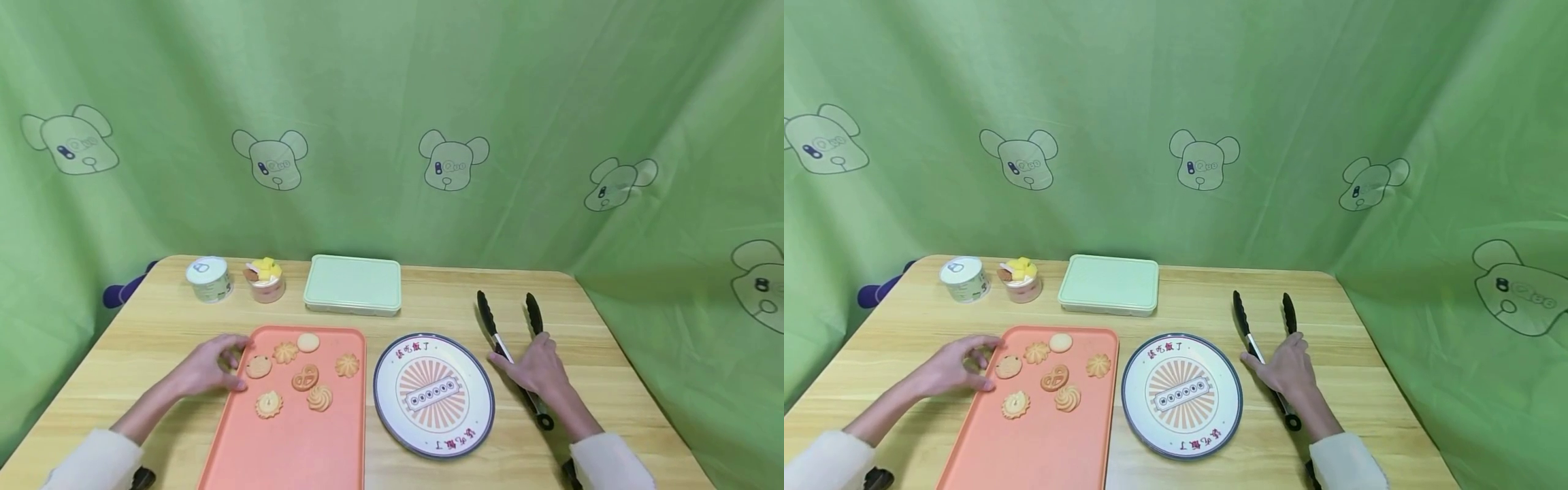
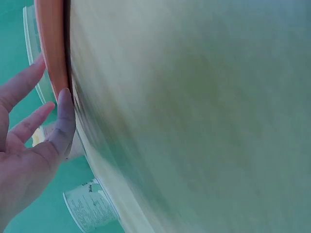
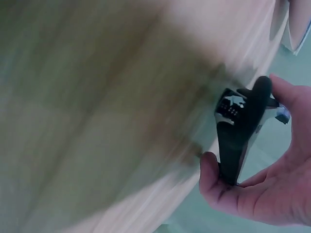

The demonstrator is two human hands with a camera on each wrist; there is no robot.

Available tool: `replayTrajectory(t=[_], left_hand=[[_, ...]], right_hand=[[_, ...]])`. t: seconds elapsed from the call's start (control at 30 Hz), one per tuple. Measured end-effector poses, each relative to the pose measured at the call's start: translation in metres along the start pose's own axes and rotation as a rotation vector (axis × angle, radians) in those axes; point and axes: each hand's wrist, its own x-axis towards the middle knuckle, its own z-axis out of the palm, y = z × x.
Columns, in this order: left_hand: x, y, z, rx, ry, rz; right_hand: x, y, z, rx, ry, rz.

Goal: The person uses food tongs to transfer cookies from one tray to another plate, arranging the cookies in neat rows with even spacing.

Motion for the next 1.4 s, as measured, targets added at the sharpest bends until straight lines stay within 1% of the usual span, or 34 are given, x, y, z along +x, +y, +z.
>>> replayTrajectory(t=[0.07,0.23,0.33,0.5,0.6,0.73,0.83,1.07,1.13,1.27,1.4], left_hand=[[-0.001,0.002,0.001,-0.002,-0.005,0.001],[-0.004,0.006,0.006,-0.015,0.02,-0.08],[-0.006,0.007,0.008,-0.022,0.036,-0.111],[-0.007,0.008,0.012,-0.007,0.065,-0.087],[-0.006,0.007,0.014,0.029,0.092,-0.061],[-0.005,0.007,0.016,0.067,0.118,-0.055],[-0.005,0.007,0.016,0.071,0.118,-0.061],[-0.006,0.008,0.014,0.059,0.107,-0.071],[-0.006,0.008,0.014,0.058,0.107,-0.07],[-0.005,0.008,0.014,0.064,0.11,-0.065],[-0.005,0.008,0.015,0.07,0.108,-0.069]], right_hand=[[0.0,-0.001,0.0,0.007,0.0,0.0],[0.0,-0.002,-0.001,0.019,-0.005,-0.012],[0.001,-0.001,-0.001,0.035,-0.013,-0.022],[0.004,0.002,-0.003,0.056,-0.04,-0.03],[0.005,0.001,-0.007,0.059,-0.056,-0.025],[0.006,-0.004,-0.013,0.06,-0.046,-0.024],[0.006,-0.01,-0.019,0.059,-0.016,-0.054],[0.004,-0.025,-0.033,0.095,0.055,-0.144],[0.003,-0.031,-0.036,0.092,0.056,-0.162],[-0.003,-0.046,-0.042,0.087,0.03,-0.193],[-0.007,-0.06,-0.044,0.067,0.029,-0.249]])
